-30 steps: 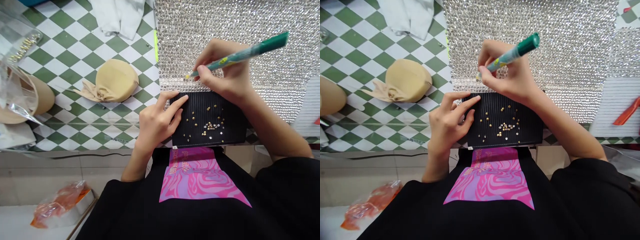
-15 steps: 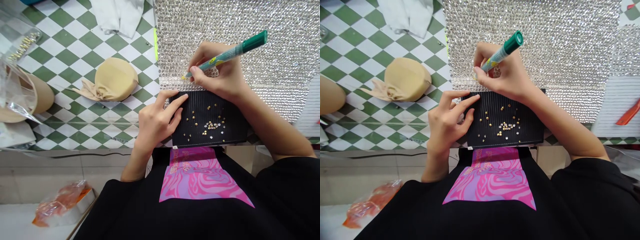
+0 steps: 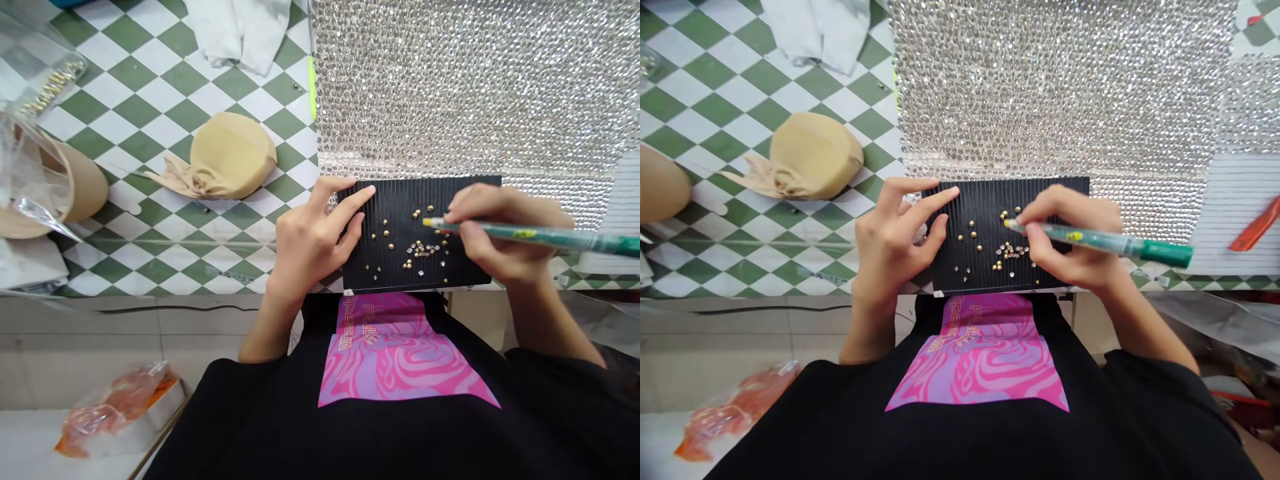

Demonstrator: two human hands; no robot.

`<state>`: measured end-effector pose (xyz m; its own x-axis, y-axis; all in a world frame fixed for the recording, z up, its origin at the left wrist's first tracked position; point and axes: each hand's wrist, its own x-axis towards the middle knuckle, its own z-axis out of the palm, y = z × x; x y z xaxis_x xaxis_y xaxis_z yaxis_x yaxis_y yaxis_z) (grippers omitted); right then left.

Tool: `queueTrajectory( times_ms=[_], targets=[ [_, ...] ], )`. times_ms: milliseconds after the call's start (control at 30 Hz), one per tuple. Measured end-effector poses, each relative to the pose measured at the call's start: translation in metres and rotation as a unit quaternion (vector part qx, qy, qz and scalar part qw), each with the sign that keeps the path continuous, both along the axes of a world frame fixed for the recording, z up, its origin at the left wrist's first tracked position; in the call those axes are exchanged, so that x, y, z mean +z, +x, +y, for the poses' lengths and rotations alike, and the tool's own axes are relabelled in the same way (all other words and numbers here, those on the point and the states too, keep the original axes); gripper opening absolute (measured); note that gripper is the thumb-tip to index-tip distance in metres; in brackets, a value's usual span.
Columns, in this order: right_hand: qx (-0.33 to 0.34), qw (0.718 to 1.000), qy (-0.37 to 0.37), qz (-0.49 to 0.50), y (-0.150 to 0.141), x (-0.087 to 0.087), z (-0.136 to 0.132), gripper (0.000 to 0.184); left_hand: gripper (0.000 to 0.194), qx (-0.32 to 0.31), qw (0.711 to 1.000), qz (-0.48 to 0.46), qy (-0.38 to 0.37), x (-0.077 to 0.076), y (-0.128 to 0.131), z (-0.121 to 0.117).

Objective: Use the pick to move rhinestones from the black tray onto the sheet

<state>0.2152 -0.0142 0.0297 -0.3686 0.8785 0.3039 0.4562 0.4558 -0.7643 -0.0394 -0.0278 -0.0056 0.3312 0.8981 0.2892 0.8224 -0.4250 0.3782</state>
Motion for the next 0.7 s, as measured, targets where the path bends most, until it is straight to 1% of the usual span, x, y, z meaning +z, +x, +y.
queueTrajectory(
  times_ms=[100, 200, 433, 533, 600, 700],
  targets=[
    [0.013, 1.0, -0.004, 0.018, 0.009, -0.01, -0.021, 0.021, 0.033, -0.002, 1.0, -0.001, 0.007, 0.0, 0.0, 0.0],
    [0.018, 0.999, -0.005, 0.033, 0.01, -0.015, -0.026, 0.022, 0.032, 0.0, 1.0, 0.0, 0.008, 0.0, 0.0, 0.0],
    [0.033, 0.999, -0.006, 0.0, 0.005, -0.014, -0.024, 0.019, 0.033, 0.001, 1.0, 0.006, 0.008, -0.001, 0.0, 0.0],
    [0.033, 0.999, -0.015, 0.035, 0.008, -0.015, -0.024, 0.022, 0.032, -0.001, 1.0, 0.001, 0.018, -0.001, 0.0, 0.0],
    [0.032, 0.997, -0.008, 0.068, 0.009, -0.014, -0.021, 0.021, 0.032, -0.002, 1.0, -0.002, 0.024, -0.001, 0.0, 0.0],
    [-0.008, 0.997, 0.01, 0.072, 0.006, -0.008, -0.007, 0.015, 0.032, -0.003, 1.0, 0.0, 0.022, -0.001, 0.0, 0.0]
  ],
)
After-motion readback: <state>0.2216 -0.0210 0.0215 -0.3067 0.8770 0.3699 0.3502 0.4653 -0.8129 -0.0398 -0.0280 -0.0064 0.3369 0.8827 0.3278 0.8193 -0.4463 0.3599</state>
